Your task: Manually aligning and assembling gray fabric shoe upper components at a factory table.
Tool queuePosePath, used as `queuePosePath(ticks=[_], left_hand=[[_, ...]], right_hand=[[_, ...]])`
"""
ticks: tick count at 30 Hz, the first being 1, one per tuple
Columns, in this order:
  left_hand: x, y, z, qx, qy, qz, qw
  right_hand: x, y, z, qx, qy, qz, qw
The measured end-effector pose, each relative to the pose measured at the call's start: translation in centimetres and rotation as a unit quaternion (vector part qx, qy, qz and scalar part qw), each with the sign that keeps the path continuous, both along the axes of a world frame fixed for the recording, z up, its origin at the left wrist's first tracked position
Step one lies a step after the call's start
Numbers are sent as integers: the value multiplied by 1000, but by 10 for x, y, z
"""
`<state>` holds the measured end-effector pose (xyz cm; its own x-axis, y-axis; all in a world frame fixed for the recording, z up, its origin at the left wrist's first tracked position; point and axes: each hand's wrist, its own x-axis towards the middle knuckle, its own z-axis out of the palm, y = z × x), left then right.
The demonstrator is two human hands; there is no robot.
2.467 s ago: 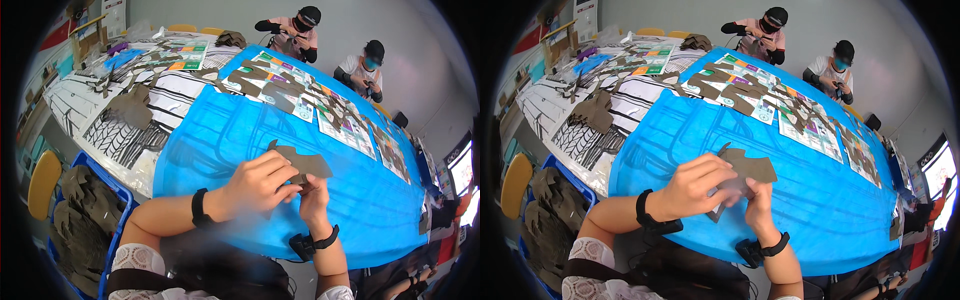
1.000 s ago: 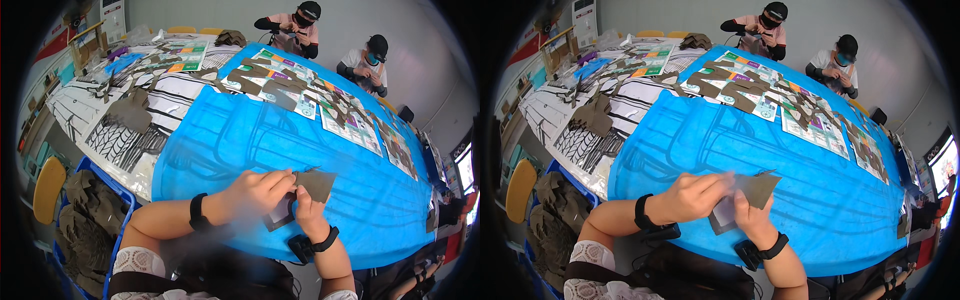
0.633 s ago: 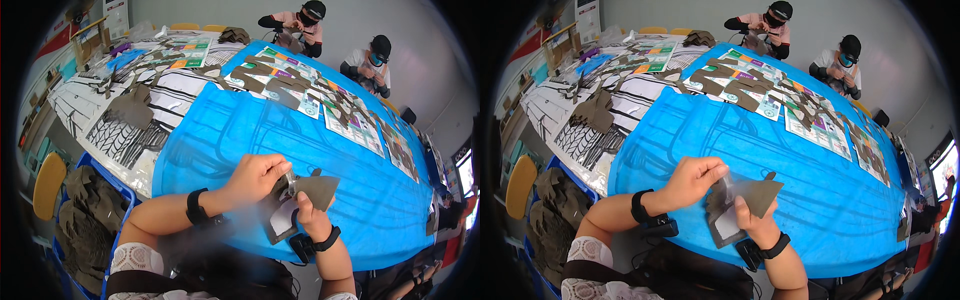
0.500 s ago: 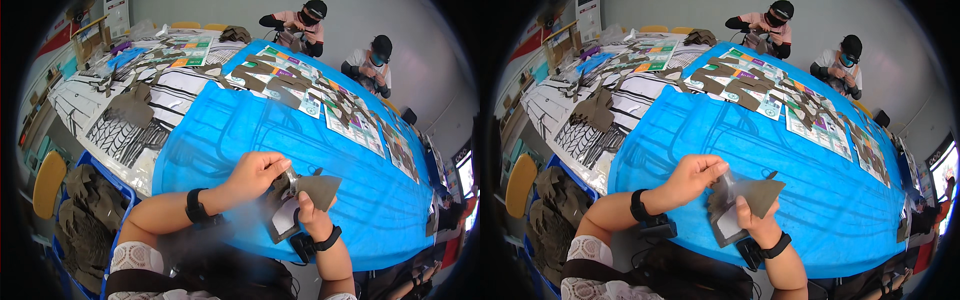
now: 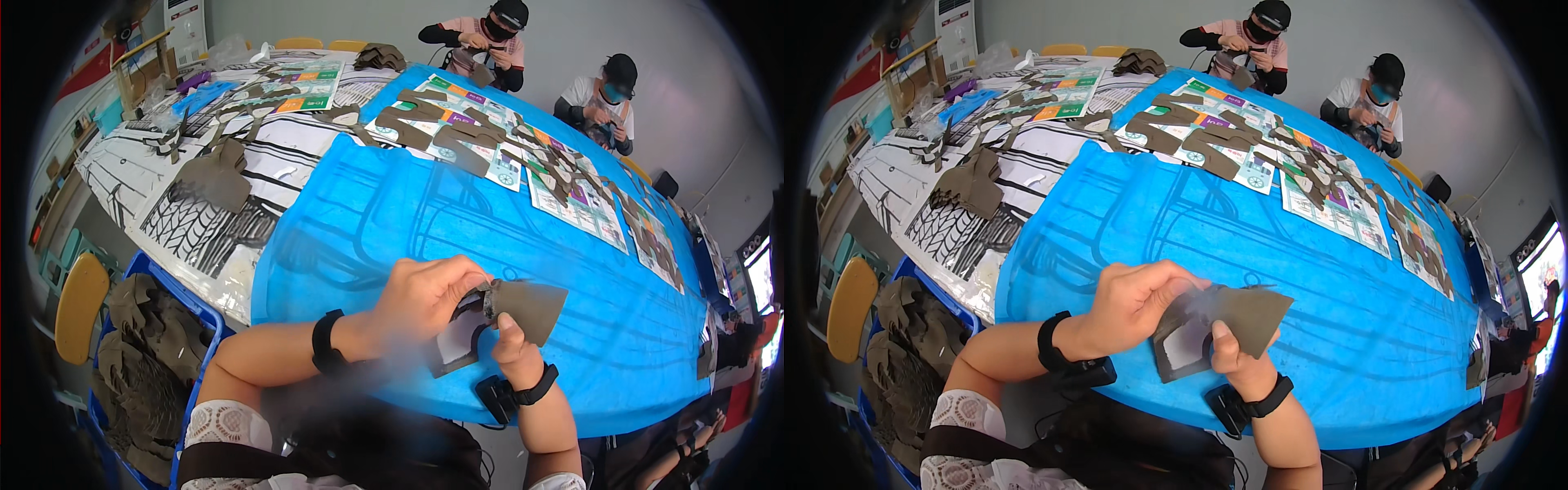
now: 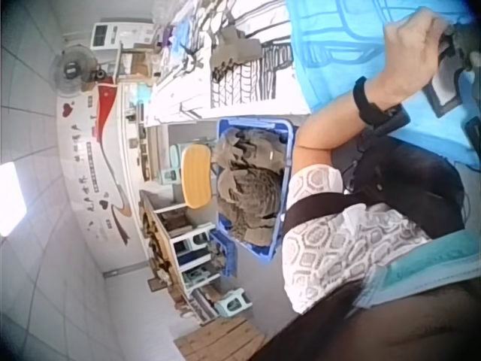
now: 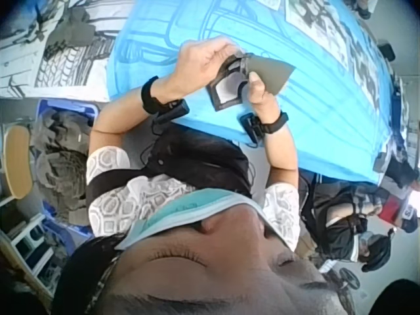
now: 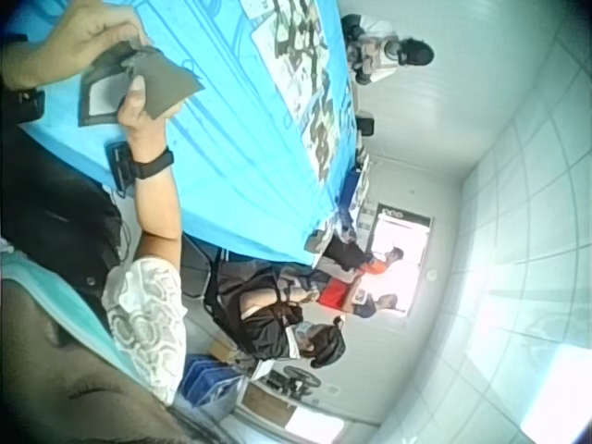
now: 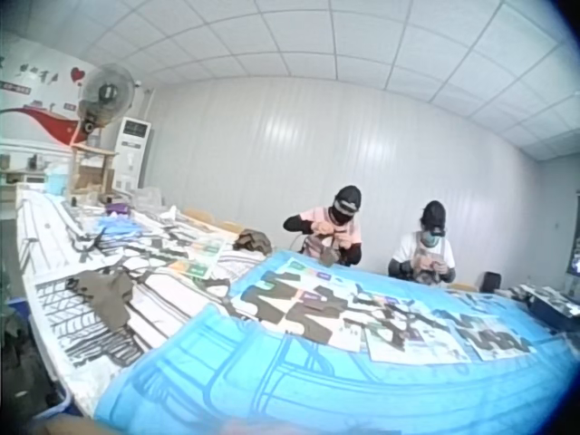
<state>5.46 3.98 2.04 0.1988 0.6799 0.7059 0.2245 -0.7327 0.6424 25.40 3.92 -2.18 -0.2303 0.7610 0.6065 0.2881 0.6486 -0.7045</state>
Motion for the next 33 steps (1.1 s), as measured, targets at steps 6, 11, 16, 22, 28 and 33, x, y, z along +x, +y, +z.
queuePosePath(ticks=[6,11,16,22,28,33], left_hand=[[5,-5,-3,83,16,19,996],[5,-13,1,131,34,48,990],[3,-15,-1,182,68,48,980],[4,-17,-3,209,85,66,972],[4,-22,-4,194,100,59,974],[4,-22,-7,205,109,76,970]], right_hand=[[-8,2,1,99,50,2,994],[-8,-3,17,149,-25,-7,988],[-8,-5,21,156,-60,8,986],[-9,-4,18,178,-52,10,983],[-8,-6,16,153,-43,23,987],[-12,-4,17,146,-43,34,988]])
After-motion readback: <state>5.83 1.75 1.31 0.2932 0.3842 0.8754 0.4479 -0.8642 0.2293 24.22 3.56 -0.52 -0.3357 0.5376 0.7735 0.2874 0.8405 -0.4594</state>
